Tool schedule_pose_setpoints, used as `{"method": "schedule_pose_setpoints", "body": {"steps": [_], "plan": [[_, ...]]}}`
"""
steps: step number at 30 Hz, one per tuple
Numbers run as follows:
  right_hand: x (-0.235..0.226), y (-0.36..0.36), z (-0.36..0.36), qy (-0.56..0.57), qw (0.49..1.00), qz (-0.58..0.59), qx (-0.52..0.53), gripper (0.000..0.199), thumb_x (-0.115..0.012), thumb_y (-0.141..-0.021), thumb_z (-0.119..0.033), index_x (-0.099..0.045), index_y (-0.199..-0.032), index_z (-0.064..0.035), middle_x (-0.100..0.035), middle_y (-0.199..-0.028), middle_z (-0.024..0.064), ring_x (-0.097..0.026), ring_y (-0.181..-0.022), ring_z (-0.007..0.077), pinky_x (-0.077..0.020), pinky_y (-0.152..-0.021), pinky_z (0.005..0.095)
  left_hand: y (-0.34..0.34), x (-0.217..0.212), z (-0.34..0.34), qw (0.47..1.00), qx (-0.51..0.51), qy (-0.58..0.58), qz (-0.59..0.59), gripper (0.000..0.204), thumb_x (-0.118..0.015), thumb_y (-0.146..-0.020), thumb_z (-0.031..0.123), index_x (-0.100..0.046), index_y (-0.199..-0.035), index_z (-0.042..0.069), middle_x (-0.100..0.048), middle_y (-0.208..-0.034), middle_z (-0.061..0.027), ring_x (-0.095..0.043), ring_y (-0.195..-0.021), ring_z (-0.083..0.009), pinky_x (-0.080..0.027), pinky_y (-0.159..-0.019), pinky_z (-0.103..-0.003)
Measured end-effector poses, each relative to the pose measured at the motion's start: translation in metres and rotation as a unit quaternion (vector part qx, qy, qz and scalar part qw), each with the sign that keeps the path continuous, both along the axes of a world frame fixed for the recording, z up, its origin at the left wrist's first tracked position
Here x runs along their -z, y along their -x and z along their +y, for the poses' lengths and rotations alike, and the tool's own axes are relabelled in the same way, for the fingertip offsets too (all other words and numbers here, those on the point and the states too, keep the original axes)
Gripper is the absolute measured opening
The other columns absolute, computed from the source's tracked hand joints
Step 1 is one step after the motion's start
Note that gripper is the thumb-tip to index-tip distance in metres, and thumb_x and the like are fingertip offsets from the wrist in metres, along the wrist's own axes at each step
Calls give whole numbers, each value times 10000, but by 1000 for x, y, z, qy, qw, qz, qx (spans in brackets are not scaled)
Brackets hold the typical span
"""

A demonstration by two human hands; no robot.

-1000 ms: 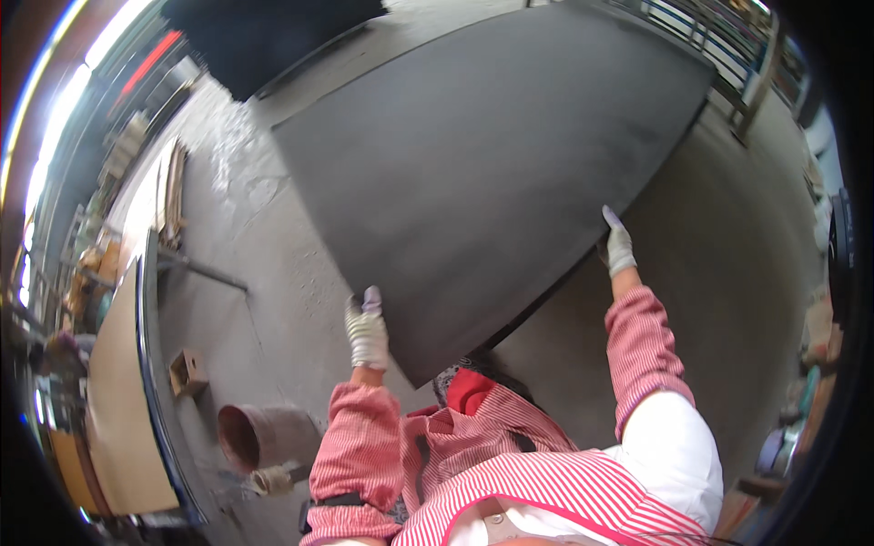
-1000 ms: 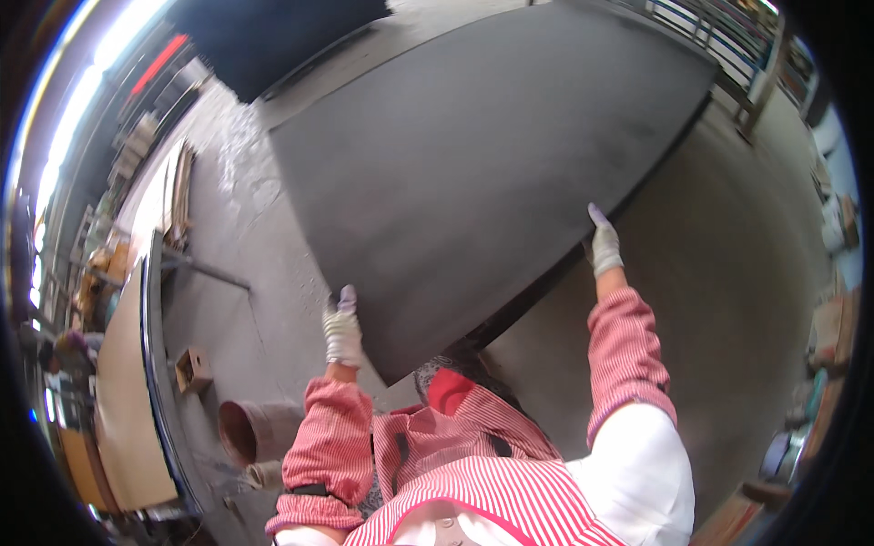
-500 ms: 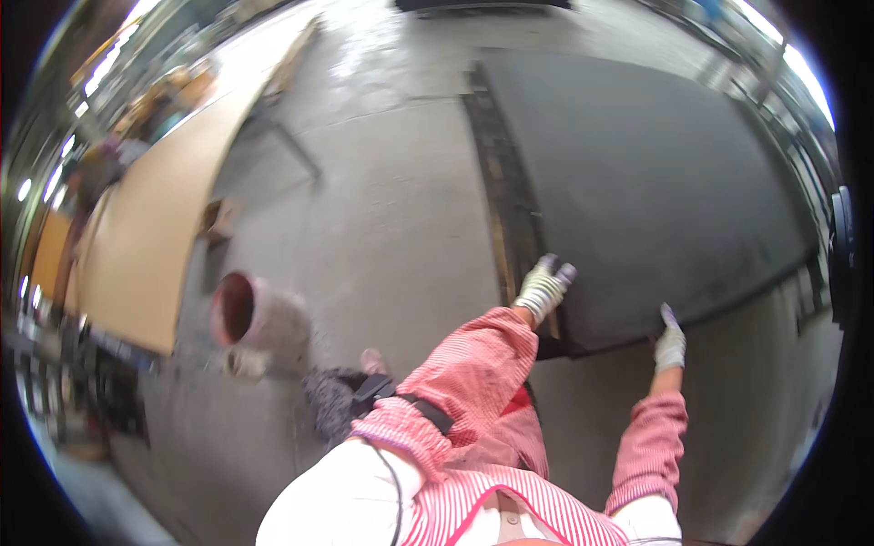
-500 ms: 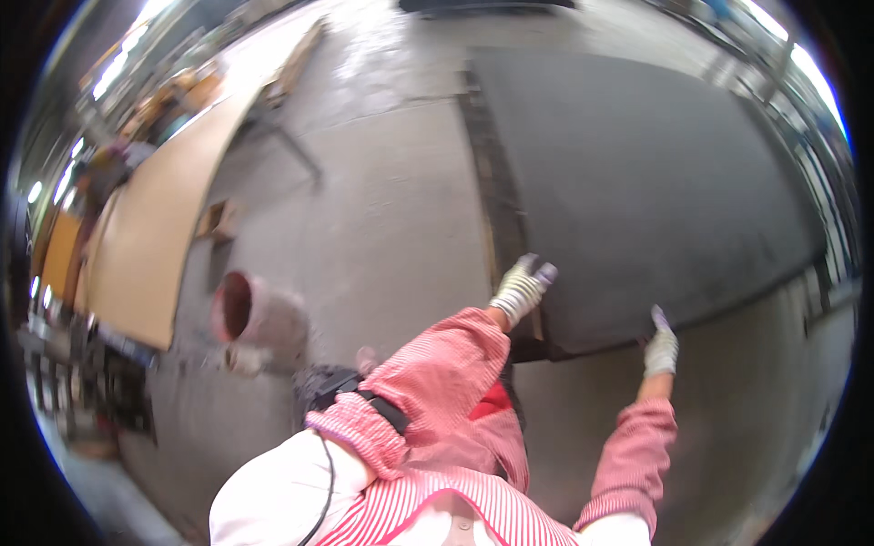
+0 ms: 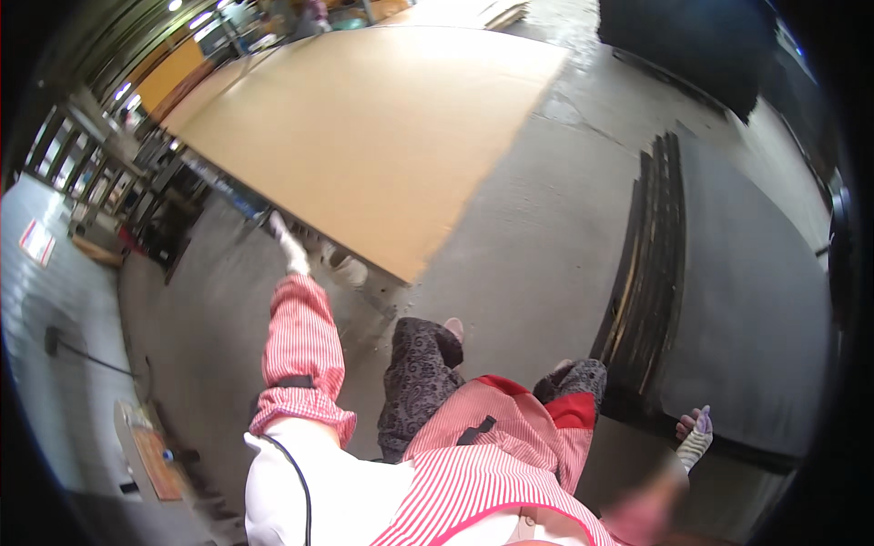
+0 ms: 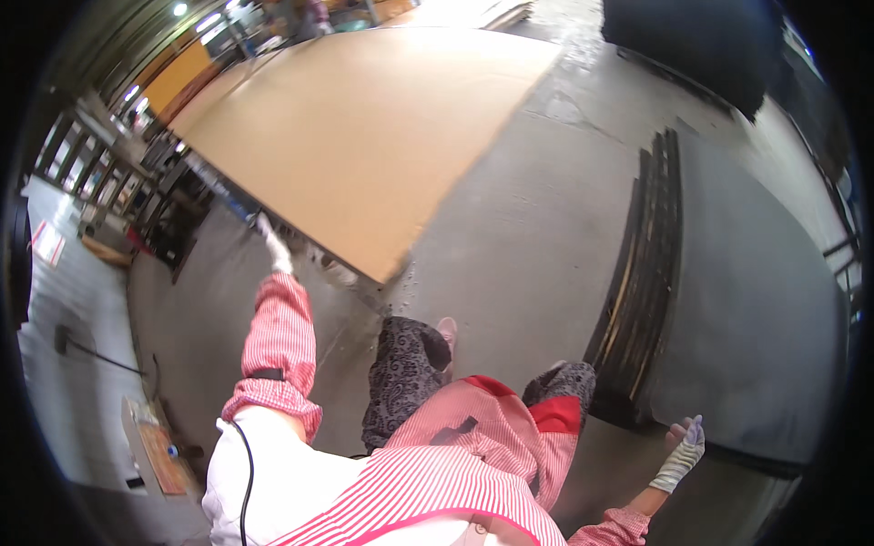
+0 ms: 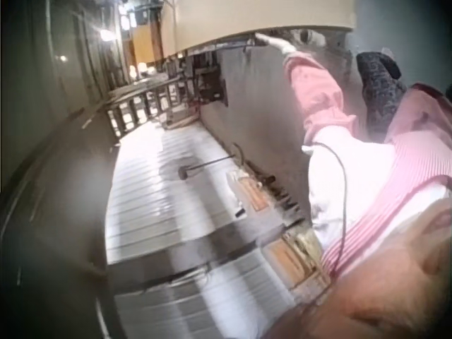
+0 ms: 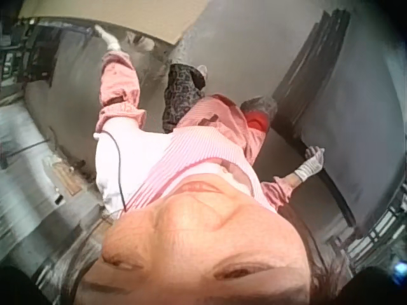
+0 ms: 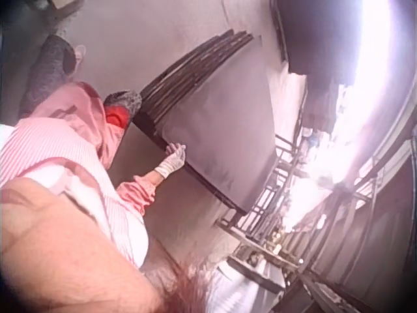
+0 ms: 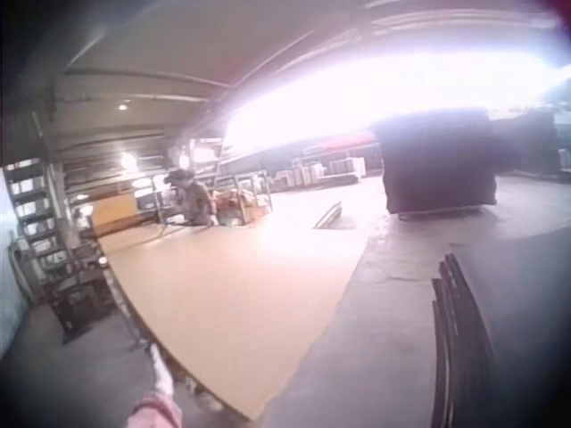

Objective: Moving large flexible black sheets from one area to a stack on the floor.

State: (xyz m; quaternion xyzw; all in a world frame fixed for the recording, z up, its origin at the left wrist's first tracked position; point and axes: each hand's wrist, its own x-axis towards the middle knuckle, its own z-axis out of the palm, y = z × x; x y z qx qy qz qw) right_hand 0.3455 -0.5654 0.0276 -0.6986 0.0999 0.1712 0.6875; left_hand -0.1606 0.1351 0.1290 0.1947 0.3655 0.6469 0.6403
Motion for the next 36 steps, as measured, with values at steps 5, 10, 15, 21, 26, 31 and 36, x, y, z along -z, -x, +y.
{"method": "schedule_pose_setpoints", "body": {"steps": [5, 10, 15, 21, 26, 31, 36], "plan": [[-102, 97, 212, 11, 962, -217, -165, 313, -602, -873, -298, -606, -986, -6, -616, -694, 52, -568, -571, 114, -448, -506, 226, 6, 41, 25, 961, 103, -38, 253, 659, -584, -783, 571, -536, -1195, 58, -585, -1156, -71, -545, -1018, -243, -419, -895, -363], [-136, 217, 371, -56, 878, -164, -446, 240, -602, -865, -189, -624, -984, 18, -647, -795, 80, -621, -706, 126, -506, -638, 244, -18, 104, -56, 883, 133, -18, 450, 686, -553, -797, 607, -580, -1138, 13, -635, -1035, -85, -582, -946, -201, -441, -840, -341], [-114, 367, 498, 161, 602, -532, -573, 803, -715, -721, -383, -345, -1341, -32, -421, -1317, 229, -393, -1245, 344, -316, -1026, 425, -102, 195, -191, 715, 343, -17, 609, 655, -399, -855, 574, -568, -1125, 2, -583, -1105, -220, -557, -1040, -336, -429, -883, -390], [-88, 407, 548, 261, 463, -668, -521, 653, -501, -816, -237, -260, -1380, -13, -303, -1403, 244, -298, -1295, 416, -210, -1069, 517, -133, 205, -308, 573, 551, -238, 558, 522, -424, -896, 382, -447, -1267, 16, -488, -1263, -187, -474, -1164, -316, -365, -978, -375], [-202, 275, 481, 197, 444, -743, -461, 422, -440, -809, -59, -437, -1216, 53, -551, -1110, 264, -579, -1008, 361, -489, -838, 444, -82, 149, -181, 749, 514, -244, 339, 437, -427, -935, 203, -387, -1338, 36, -342, -1420, -117, -302, -1318, -242, -248, -1079, -327], [-288, 160, 357, 149, 618, -703, -320, 309, -621, -798, -94, -593, -1096, -19, -620, -829, 221, -633, -741, 347, -501, -613, 364, -28, 74, 68, 935, 168, -184, -253, 350, -449, -889, 471, -591, -1000, 171, -559, -829, -4, -554, -858, -255, -413, -746, -370], [-250, 69, 182, 270, 728, -601, -190, 270, -592, -845, -110, -601, -1098, -15, -664, -914, 156, -649, -796, 217, -480, -708, 310, -141, -221, 10, 734, 324, -430, -413, 601, -307, -919, 521, -413, -1297, 67, -425, -1329, -93, -371, -1226, -220, -265, -1057, -377]]}}
